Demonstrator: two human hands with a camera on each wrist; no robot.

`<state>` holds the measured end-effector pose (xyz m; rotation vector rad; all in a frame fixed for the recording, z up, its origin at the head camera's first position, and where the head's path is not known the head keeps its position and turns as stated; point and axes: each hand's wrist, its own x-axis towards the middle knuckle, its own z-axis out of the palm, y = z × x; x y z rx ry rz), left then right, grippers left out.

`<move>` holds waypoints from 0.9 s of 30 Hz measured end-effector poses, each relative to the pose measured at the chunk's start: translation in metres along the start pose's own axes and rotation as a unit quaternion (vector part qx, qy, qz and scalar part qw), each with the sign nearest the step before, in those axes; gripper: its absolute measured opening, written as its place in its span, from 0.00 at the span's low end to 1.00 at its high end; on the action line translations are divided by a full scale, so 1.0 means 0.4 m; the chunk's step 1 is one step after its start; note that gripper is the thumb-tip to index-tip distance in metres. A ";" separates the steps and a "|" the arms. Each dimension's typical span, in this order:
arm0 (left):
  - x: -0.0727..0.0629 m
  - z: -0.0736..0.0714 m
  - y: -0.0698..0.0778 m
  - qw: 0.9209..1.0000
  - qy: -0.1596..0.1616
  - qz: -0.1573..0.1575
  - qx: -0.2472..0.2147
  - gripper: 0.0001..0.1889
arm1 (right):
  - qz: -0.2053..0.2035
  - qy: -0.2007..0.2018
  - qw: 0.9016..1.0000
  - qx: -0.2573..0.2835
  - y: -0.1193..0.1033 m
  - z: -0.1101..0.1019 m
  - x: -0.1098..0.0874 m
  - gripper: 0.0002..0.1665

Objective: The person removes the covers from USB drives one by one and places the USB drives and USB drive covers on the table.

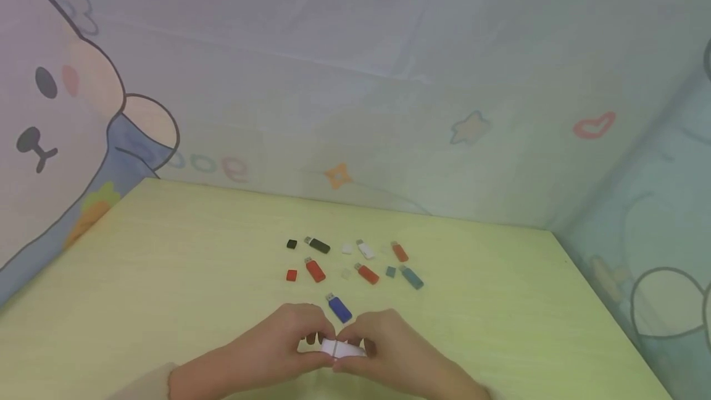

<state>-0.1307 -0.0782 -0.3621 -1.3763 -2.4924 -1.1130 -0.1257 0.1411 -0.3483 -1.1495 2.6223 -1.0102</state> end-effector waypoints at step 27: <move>0.002 0.037 -0.001 0.994 0.009 0.103 -0.024 0.05 | -0.035 -0.040 0.998 0.042 0.017 0.005 -0.045 0.12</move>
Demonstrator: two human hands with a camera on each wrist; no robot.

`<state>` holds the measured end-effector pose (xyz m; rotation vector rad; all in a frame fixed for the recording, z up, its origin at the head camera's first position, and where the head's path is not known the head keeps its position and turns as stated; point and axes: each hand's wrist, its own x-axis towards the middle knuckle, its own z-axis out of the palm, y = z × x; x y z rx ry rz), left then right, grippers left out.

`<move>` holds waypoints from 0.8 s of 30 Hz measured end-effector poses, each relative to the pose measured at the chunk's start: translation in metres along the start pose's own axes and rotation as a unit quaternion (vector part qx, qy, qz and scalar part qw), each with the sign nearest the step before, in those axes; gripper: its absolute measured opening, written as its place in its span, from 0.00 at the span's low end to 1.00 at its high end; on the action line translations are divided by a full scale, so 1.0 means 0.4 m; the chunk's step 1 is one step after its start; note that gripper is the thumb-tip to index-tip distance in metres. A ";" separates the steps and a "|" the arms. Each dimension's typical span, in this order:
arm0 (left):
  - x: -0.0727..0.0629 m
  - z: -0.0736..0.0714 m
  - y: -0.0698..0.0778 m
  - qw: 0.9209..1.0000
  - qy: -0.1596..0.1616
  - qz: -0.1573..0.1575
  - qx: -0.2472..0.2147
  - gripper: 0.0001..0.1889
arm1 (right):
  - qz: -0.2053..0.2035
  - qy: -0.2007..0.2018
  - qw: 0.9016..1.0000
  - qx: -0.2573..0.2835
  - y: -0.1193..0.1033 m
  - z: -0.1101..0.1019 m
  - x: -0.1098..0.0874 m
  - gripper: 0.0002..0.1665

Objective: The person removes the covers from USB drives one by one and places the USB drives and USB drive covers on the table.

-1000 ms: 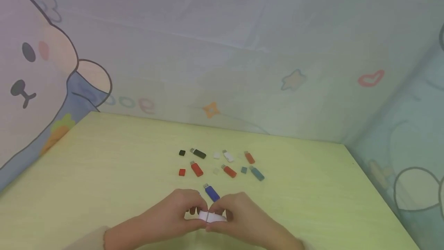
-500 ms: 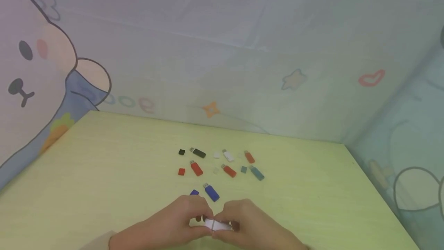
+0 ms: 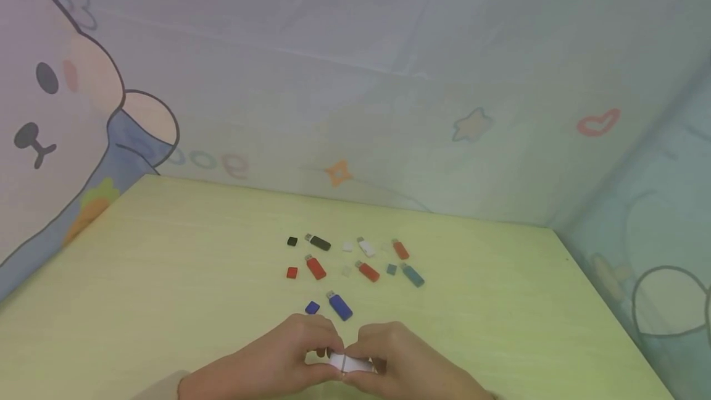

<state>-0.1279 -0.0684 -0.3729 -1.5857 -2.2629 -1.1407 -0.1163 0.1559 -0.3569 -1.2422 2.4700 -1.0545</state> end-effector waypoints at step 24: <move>-0.002 0.007 -0.006 1.000 0.000 0.020 0.000 0.04 | -0.013 -0.010 1.000 -0.009 0.005 -0.006 -0.010 0.13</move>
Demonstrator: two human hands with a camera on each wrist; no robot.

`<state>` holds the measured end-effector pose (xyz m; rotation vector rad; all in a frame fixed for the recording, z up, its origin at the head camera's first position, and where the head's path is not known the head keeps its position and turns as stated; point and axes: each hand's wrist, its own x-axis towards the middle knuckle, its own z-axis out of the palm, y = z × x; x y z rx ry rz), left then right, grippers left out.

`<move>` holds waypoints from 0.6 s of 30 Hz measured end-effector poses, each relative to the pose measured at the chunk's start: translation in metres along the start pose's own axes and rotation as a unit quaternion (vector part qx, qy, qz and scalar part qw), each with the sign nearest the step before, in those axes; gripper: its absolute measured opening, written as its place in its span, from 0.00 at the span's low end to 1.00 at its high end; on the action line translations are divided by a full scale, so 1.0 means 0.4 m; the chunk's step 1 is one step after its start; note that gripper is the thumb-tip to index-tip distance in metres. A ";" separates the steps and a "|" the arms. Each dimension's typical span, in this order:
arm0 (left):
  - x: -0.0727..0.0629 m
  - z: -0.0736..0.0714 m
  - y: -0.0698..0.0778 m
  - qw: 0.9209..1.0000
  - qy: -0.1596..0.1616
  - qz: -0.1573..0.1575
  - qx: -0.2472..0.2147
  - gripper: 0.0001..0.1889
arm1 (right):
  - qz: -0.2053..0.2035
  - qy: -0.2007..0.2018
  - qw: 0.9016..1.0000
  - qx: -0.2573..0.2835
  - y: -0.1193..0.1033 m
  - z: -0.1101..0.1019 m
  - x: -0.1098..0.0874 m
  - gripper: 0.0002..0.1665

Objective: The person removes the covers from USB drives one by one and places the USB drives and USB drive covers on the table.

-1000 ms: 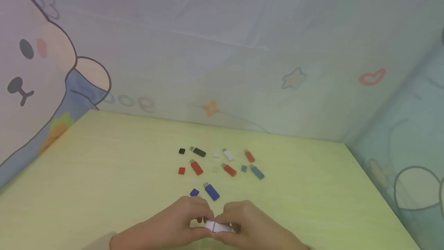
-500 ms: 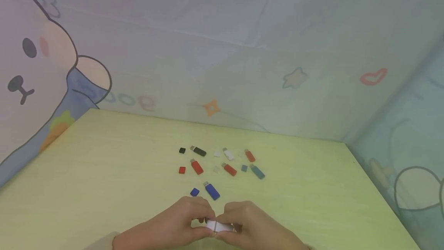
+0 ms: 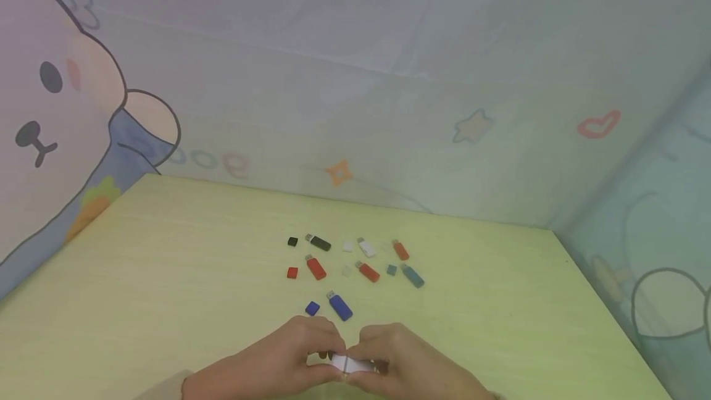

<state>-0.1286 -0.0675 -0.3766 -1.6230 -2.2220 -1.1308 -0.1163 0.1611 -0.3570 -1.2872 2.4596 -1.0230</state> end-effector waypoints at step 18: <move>0.001 0.005 -0.004 1.000 0.004 0.019 -0.008 0.04 | 0.028 -0.019 0.999 0.003 -0.013 -0.008 -0.002 0.16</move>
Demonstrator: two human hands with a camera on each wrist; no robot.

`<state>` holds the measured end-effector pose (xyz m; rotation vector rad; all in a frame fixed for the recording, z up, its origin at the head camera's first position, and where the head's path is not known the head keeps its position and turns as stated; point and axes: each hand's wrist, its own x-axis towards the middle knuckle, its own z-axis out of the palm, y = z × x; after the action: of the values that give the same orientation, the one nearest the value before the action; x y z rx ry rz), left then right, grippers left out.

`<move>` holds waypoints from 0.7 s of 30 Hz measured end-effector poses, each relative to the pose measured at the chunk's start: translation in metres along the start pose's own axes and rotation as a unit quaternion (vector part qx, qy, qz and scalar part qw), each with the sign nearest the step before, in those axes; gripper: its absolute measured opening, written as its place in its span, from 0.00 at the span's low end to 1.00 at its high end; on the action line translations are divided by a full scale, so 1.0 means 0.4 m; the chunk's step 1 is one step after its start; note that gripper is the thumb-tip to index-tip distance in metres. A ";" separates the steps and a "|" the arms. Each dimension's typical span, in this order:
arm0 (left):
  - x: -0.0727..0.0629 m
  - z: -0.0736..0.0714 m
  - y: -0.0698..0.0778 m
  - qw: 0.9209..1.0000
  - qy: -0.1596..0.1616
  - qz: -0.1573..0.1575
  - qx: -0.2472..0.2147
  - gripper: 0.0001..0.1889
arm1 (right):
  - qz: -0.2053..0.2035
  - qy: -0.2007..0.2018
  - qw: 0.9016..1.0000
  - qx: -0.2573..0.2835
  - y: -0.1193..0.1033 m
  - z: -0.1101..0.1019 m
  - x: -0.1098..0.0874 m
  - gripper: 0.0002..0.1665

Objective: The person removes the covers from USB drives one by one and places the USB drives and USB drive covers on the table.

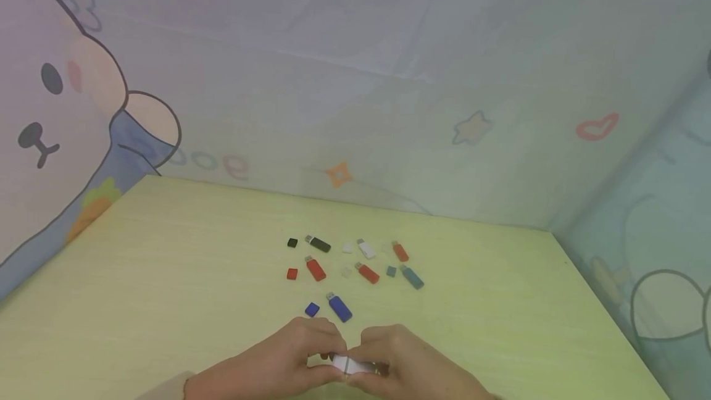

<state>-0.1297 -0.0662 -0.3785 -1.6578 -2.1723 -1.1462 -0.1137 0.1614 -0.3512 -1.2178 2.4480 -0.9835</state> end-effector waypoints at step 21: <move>0.003 0.007 -0.010 1.000 -0.012 0.003 -0.029 0.04 | 0.023 -0.011 1.000 -0.012 -0.005 -0.007 -0.004 0.15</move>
<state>-0.1328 -0.0639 -0.3817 -1.7089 -2.1665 -1.2045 -0.1129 0.1633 -0.3479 -1.1690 2.4655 -0.9254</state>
